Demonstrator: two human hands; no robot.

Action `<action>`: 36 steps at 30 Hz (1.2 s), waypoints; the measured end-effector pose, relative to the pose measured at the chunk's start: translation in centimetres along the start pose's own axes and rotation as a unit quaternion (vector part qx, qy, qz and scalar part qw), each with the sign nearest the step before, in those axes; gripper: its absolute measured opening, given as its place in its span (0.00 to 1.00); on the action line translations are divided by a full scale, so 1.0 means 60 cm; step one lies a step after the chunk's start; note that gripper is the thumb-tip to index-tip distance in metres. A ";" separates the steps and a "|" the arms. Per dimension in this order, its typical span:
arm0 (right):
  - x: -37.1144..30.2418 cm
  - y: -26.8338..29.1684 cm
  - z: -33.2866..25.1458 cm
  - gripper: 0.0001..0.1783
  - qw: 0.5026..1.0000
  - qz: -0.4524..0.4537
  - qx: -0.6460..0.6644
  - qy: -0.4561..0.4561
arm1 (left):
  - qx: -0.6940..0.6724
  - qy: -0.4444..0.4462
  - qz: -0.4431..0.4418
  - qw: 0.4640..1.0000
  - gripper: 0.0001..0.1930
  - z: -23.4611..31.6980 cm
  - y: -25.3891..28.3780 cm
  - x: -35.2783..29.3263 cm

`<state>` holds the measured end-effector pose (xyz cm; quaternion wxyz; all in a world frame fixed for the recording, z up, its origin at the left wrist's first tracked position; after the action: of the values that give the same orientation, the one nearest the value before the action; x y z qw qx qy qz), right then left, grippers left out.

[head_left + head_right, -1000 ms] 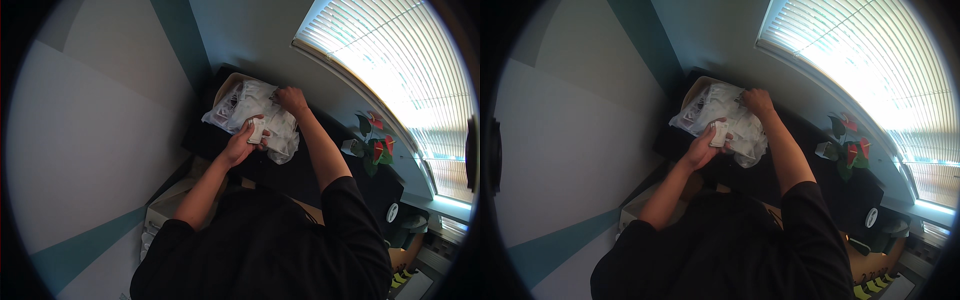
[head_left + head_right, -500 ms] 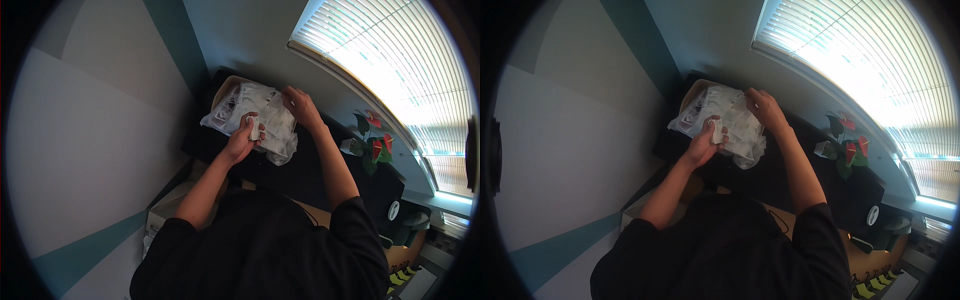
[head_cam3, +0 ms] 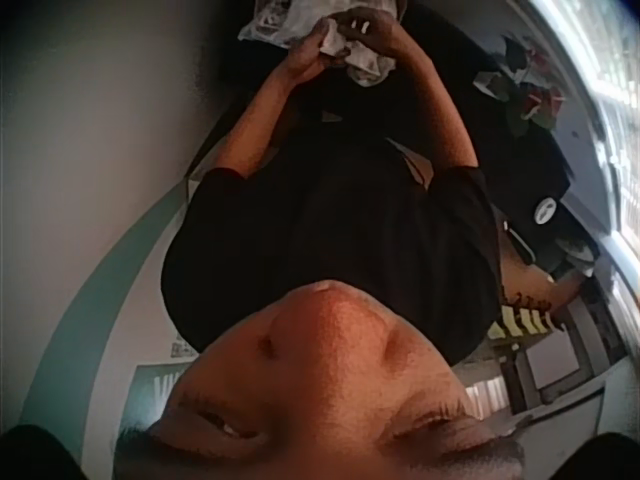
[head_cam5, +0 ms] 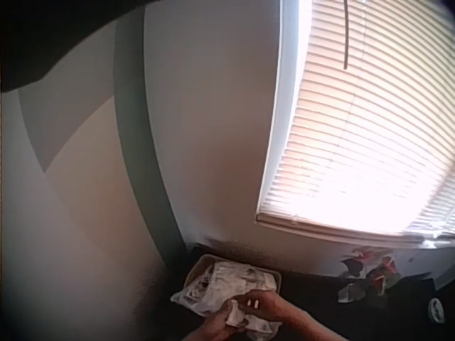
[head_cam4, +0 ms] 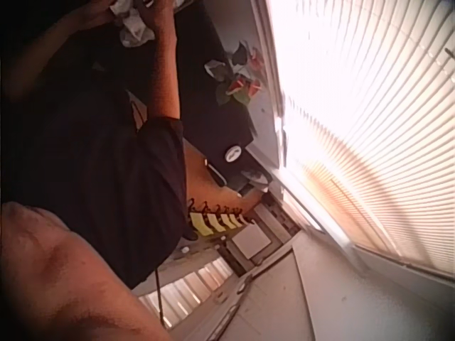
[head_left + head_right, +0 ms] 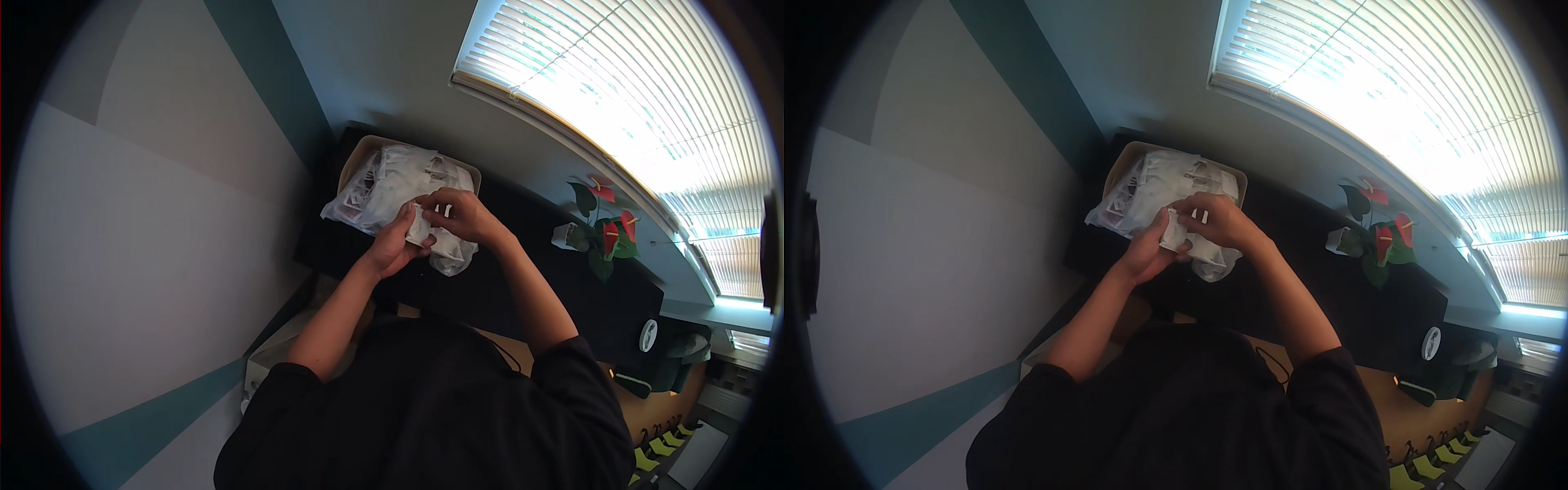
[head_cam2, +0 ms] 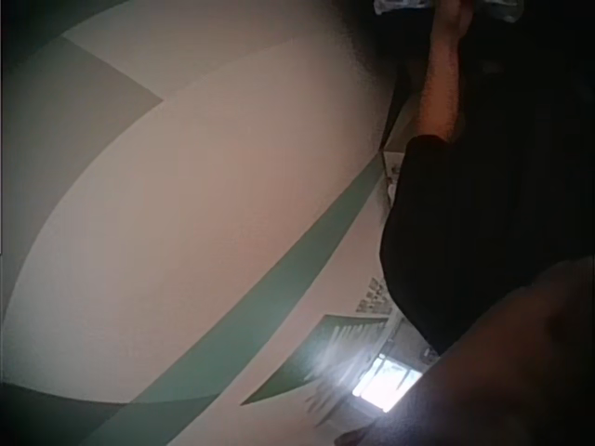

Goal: The person organizes small white and red packets by taking them out of a plastic bag in a box and arranging them into a stack in a wooden tray on a table.

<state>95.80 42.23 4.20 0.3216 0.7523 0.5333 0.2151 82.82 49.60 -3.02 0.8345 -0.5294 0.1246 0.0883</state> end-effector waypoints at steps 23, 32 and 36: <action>0.113 -0.015 0.152 0.06 0.901 0.168 -0.388 0.092 | -0.114 -0.006 0.013 0.993 0.19 -0.001 0.017 -0.035; 0.072 0.022 0.130 0.08 0.906 0.197 -0.366 0.078 | -0.136 -0.006 0.029 0.990 0.15 0.005 0.011 -0.030; 0.052 0.048 0.111 0.09 0.919 0.247 -0.292 0.091 | -0.167 -0.015 0.012 0.986 0.13 0.007 0.013 -0.020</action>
<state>103.21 42.83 1.52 0.4139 0.7098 0.2708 0.5015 81.50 50.29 -3.19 0.7351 -0.6585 0.1016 0.1254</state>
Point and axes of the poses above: each hand's wrist, its own x-axis towards the middle knuckle, its own y-axis out of the back of the hand, z = x × y, the point moved 7 cm from there along x, towards the middle knuckle, and after that the axes turned 12 degrees about -x, right-handed, at the moved point
